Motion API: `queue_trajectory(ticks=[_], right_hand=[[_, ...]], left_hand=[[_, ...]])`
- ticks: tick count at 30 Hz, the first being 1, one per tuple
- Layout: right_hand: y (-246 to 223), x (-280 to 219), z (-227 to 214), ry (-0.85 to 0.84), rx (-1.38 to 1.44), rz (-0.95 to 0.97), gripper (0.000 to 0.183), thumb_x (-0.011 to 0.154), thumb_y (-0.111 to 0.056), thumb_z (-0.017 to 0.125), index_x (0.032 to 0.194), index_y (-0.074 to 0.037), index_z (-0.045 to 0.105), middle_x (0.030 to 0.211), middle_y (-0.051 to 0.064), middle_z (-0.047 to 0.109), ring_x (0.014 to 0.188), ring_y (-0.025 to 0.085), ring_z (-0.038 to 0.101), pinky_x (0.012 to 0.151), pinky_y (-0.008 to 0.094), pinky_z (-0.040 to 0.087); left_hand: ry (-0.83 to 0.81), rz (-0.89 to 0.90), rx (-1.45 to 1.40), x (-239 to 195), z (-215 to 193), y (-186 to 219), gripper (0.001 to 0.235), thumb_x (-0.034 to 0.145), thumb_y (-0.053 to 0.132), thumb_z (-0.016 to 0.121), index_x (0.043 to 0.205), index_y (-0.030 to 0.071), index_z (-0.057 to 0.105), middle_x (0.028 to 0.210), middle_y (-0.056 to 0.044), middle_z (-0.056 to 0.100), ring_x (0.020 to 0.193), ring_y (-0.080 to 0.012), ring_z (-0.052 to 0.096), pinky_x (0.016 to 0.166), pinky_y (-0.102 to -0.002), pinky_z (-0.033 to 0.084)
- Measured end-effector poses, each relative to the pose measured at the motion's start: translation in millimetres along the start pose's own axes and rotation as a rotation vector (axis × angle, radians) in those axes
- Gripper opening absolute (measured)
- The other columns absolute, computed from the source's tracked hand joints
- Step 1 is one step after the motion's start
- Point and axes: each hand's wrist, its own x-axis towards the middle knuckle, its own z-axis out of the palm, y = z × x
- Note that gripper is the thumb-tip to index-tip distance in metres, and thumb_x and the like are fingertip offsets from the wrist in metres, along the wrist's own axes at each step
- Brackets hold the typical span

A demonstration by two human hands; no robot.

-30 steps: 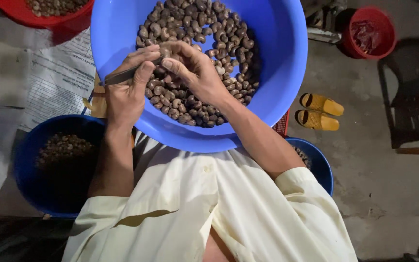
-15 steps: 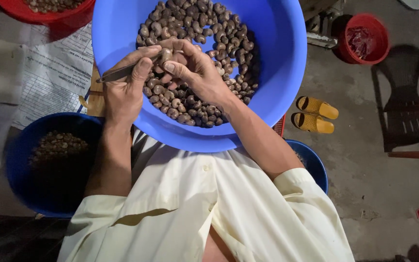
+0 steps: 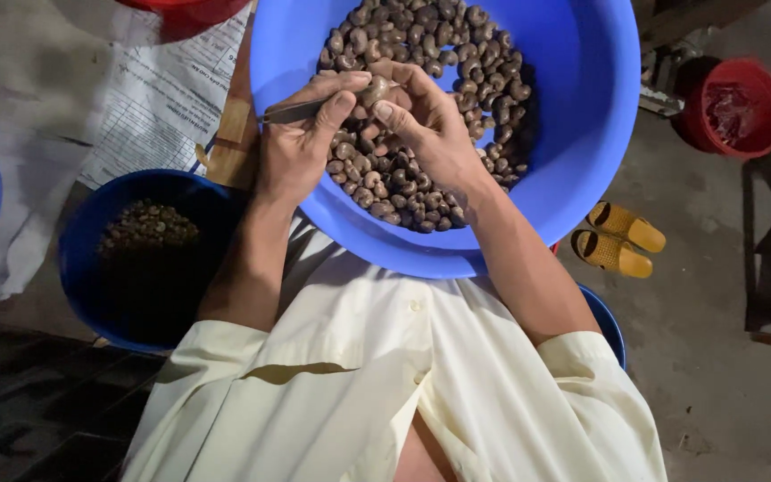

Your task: The person sits with a large blue basin of cashew nuts on their lap. Using a small knife, they pick up individual cashews, peel the outer skin, and drop the peeled nuts into a smaller blue bowl on the floor.

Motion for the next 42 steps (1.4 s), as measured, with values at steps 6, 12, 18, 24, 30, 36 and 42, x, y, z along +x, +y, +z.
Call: queue_trajectory(ticks=[6, 12, 18, 24, 30, 36, 42], right_hand=[[-3, 0, 0, 0.024, -0.081, -0.008, 0.047, 0.104, -0.03, 0.065, 0.14, -0.005, 0.05, 0.102, 0.0, 0.065, 0.091, 0.01, 0.07, 0.072, 0.022, 0.063], [-27, -9, 0, 0.057, -0.294, -0.009, 0.03, 0.105, -0.013, 0.059, 0.133, -0.006, 0.052, 0.109, 0.01, 0.061, 0.085, 0.018, 0.069, 0.072, 0.028, 0.065], [-53, -61, -35, 0.42, -0.514, -0.25, 0.028, 0.104, 0.001, 0.057, 0.13, -0.007, 0.052, 0.11, 0.017, 0.055, 0.085, 0.024, 0.066, 0.074, 0.034, 0.07], [-5, -166, -132, 0.971, -0.188, -0.548, 0.019, 0.109, -0.001, 0.066, 0.125, -0.005, 0.057, 0.092, 0.009, 0.06, 0.063, 0.019, 0.058, 0.056, 0.034, 0.055], [129, -264, -194, 1.47, -0.165, 0.339, 0.011, 0.1, -0.024, 0.069, 0.104, -0.017, 0.062, 0.075, -0.001, 0.067, 0.062, 0.013, 0.064, 0.058, 0.032, 0.054], [269, -380, -221, 1.511, -0.386, 0.709, 0.024, 0.097, -0.038, 0.073, 0.101, -0.015, 0.065, 0.097, 0.005, 0.068, 0.086, 0.02, 0.066, 0.075, 0.04, 0.05], [256, -366, -228, 1.674, -0.138, 0.329, 0.009, 0.095, -0.01, 0.064, 0.096, -0.01, 0.055, 0.072, 0.009, 0.068, 0.045, 0.016, 0.06, 0.04, 0.033, 0.048]], left_hand=[[-0.05, 0.01, -0.036, 1, 0, -1, 0.023, 0.112, 0.02, 0.056, 0.122, 0.003, 0.068, 0.127, -0.013, 0.069, 0.128, -0.0262, 0.064, 0.117, -0.036, 0.052], [0.018, -0.082, -0.057, -1, 4, 1, 0.029, 0.111, 0.03, 0.055, 0.121, 0.006, 0.069, 0.122, -0.01, 0.071, 0.116, -0.0214, 0.069, 0.097, -0.034, 0.065], [0.012, -0.139, -0.084, -4, 2, -9, 0.032, 0.11, 0.03, 0.057, 0.123, 0.003, 0.067, 0.123, -0.011, 0.071, 0.111, -0.0272, 0.076, 0.097, -0.033, 0.066], [-0.008, -0.153, -0.077, -5, 3, -14, 0.032, 0.11, 0.028, 0.058, 0.124, 0.001, 0.067, 0.119, -0.012, 0.072, 0.106, -0.0276, 0.078, 0.095, -0.033, 0.068], [-0.036, -0.196, 0.013, -5, 4, -3, 0.04, 0.11, 0.038, 0.056, 0.125, 0.003, 0.066, 0.113, -0.013, 0.074, 0.101, -0.0269, 0.081, 0.083, -0.031, 0.069], [-0.092, -0.137, 0.094, -4, 3, 12, 0.039, 0.114, 0.037, 0.051, 0.126, 0.004, 0.065, 0.109, -0.013, 0.075, 0.1, -0.0275, 0.081, 0.081, -0.033, 0.07], [-0.099, -0.199, 0.073, -6, 2, 2, 0.038, 0.114, 0.039, 0.052, 0.13, 0.008, 0.064, 0.125, -0.01, 0.072, 0.101, -0.0248, 0.081, 0.08, -0.029, 0.067]])
